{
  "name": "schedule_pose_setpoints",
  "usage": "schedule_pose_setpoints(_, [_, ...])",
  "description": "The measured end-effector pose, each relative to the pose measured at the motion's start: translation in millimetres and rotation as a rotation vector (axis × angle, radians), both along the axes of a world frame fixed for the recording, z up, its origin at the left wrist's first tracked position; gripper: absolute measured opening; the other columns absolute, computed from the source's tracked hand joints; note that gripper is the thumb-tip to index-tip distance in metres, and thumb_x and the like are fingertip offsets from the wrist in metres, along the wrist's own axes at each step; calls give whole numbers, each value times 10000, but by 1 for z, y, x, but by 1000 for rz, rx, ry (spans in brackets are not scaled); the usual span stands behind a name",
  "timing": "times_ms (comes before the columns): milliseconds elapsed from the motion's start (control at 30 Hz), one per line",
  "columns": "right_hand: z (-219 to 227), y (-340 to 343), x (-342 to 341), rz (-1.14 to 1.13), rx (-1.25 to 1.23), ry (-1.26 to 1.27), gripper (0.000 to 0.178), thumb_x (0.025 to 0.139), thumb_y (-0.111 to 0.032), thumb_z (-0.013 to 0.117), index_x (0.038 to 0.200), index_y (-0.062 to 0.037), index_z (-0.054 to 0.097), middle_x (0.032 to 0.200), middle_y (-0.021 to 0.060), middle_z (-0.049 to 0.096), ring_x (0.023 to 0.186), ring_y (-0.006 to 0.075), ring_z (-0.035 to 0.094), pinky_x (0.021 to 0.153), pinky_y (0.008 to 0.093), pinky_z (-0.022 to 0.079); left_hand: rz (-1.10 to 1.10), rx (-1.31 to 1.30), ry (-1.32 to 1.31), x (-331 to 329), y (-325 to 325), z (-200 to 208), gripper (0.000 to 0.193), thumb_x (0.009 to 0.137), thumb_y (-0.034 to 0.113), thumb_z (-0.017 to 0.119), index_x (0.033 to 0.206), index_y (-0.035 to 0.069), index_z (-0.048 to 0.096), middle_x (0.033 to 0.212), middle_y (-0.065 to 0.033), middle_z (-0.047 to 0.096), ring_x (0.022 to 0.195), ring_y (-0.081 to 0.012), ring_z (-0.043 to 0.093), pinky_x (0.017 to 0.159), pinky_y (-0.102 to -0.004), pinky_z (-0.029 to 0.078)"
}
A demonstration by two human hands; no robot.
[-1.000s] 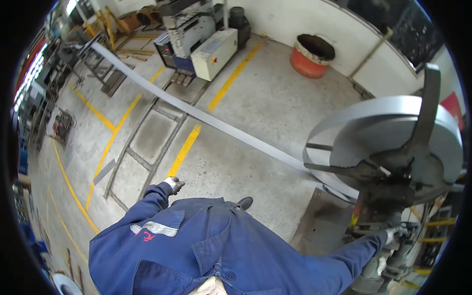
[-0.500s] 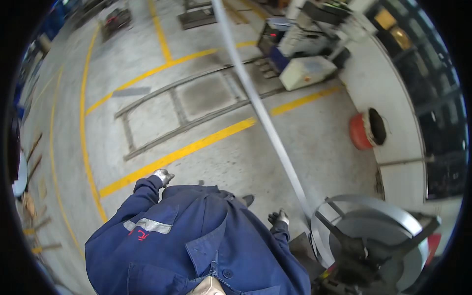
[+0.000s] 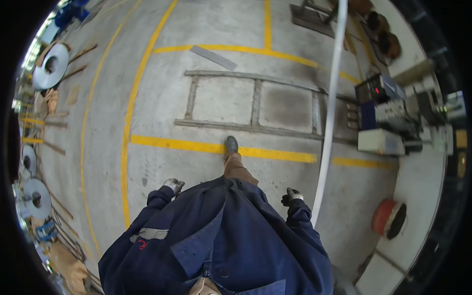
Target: Operating and monitoring an industrial metal strip processing machine and adjusting a metal coil.
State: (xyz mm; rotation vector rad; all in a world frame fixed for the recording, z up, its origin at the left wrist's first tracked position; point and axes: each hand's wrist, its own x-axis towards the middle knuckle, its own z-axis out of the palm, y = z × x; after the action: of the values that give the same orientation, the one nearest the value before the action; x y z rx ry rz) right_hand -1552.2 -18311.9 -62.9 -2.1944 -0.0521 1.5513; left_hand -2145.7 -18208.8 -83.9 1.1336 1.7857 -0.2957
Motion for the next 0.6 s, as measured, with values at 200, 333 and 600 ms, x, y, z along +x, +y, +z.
schedule_pose_setpoints(200, [-42,234,-40,248,-66,78,374,938,-290,543,1166,6,520,809,180,663,607,306,657,515,442,545,274,31,-29,-50,58,65,401,847,363,617,890,-36,632,727,-125,651,570,-219,622,535,-345,518])
schedule_pose_setpoints(333, [-28,427,-92,481,58,121,326,903,-239,599,1122,-4,548,774,156,654,593,288,654,495,411,535,754,-9,-19,-61,112,98,379,847,354,605,845,-24,627,682,-115,640,539,-217,612,525,-351,515])
schedule_pose_setpoints(600, [-12,715,-235,706,303,105,304,869,-241,652,963,40,582,715,147,639,538,270,624,471,372,517,663,-115,2,-113,243,96,501,770,573,572,895,113,728,871,-128,700,862,-281,657,762,-407,491])
